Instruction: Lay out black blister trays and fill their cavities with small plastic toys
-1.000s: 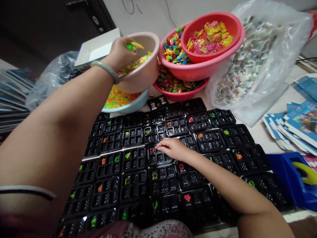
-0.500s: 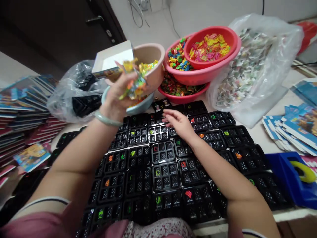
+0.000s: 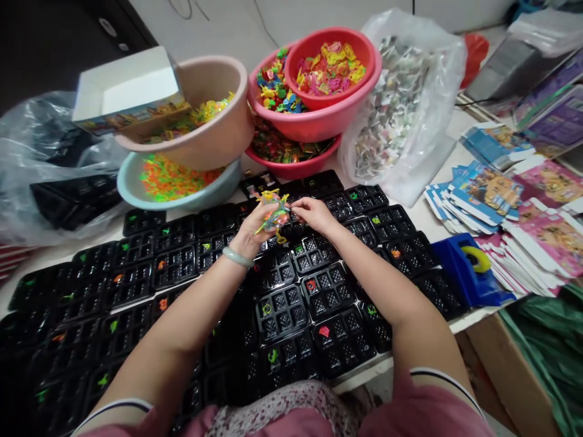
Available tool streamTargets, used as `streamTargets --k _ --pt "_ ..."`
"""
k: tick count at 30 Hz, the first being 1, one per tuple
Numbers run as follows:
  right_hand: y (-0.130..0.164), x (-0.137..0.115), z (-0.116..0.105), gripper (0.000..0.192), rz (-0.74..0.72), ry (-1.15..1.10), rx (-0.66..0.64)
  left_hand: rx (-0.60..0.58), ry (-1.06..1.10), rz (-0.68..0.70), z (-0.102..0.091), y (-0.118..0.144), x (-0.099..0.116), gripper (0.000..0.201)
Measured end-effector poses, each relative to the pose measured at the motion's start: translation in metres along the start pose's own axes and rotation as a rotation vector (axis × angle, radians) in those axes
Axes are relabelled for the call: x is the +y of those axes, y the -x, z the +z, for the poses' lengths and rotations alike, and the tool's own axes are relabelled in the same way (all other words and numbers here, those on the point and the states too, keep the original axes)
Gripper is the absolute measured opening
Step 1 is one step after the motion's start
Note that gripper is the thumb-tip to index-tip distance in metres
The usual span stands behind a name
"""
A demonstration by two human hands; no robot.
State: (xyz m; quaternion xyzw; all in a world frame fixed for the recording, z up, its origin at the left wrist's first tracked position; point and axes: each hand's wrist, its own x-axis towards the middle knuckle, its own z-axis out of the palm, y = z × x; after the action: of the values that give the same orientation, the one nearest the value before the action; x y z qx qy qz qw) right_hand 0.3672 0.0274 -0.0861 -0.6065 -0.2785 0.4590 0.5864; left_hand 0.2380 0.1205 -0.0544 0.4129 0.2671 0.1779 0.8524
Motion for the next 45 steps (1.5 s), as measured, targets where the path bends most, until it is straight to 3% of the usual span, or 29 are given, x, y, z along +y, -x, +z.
streamTargets --k 6,13,15,19,22,26,28,31,38,42,45 --pt "-0.027 0.007 -0.007 0.002 -0.068 0.075 0.002 0.041 0.053 0.007 -0.008 -0.026 0.000 0.034" --pt "-0.064 0.013 -0.042 0.011 -0.347 0.678 0.231 0.051 -0.024 0.020 -0.021 -0.027 -0.001 0.034" --pt "-0.081 0.013 -0.041 0.014 -0.370 0.812 0.284 0.040 -0.074 -0.021 -0.028 -0.023 -0.004 0.037" --pt "-0.099 0.014 -0.028 0.014 -0.332 0.909 0.267 0.038 -0.148 -0.077 -0.038 -0.013 -0.009 0.041" --pt "-0.084 0.011 -0.017 0.013 -0.389 0.793 0.225 0.034 -0.190 -0.106 -0.039 -0.008 -0.012 0.043" --pt "-0.039 0.002 -0.005 0.020 -0.450 0.485 -0.075 0.000 -0.245 -0.145 -0.031 -0.009 -0.019 0.044" --pt "-0.020 -0.001 -0.004 0.019 -0.457 0.467 -0.127 -0.032 -0.264 -0.157 -0.025 -0.011 -0.023 0.045" --pt "-0.002 0.001 -0.009 0.014 -0.444 0.440 -0.061 -0.060 -0.309 -0.195 -0.015 -0.012 -0.028 0.045" --pt "0.004 0.014 -0.035 0.024 -0.188 0.143 -0.030 -0.125 -0.426 -0.286 -0.004 -0.007 -0.026 0.041" --pt "-0.012 0.012 -0.049 0.015 -0.287 0.399 0.117 -0.092 -0.338 -0.251 -0.010 -0.004 -0.017 0.044" --pt "-0.027 0.011 -0.052 0.010 -0.371 0.659 0.138 -0.056 -0.264 -0.226 -0.019 0.000 -0.008 0.045"
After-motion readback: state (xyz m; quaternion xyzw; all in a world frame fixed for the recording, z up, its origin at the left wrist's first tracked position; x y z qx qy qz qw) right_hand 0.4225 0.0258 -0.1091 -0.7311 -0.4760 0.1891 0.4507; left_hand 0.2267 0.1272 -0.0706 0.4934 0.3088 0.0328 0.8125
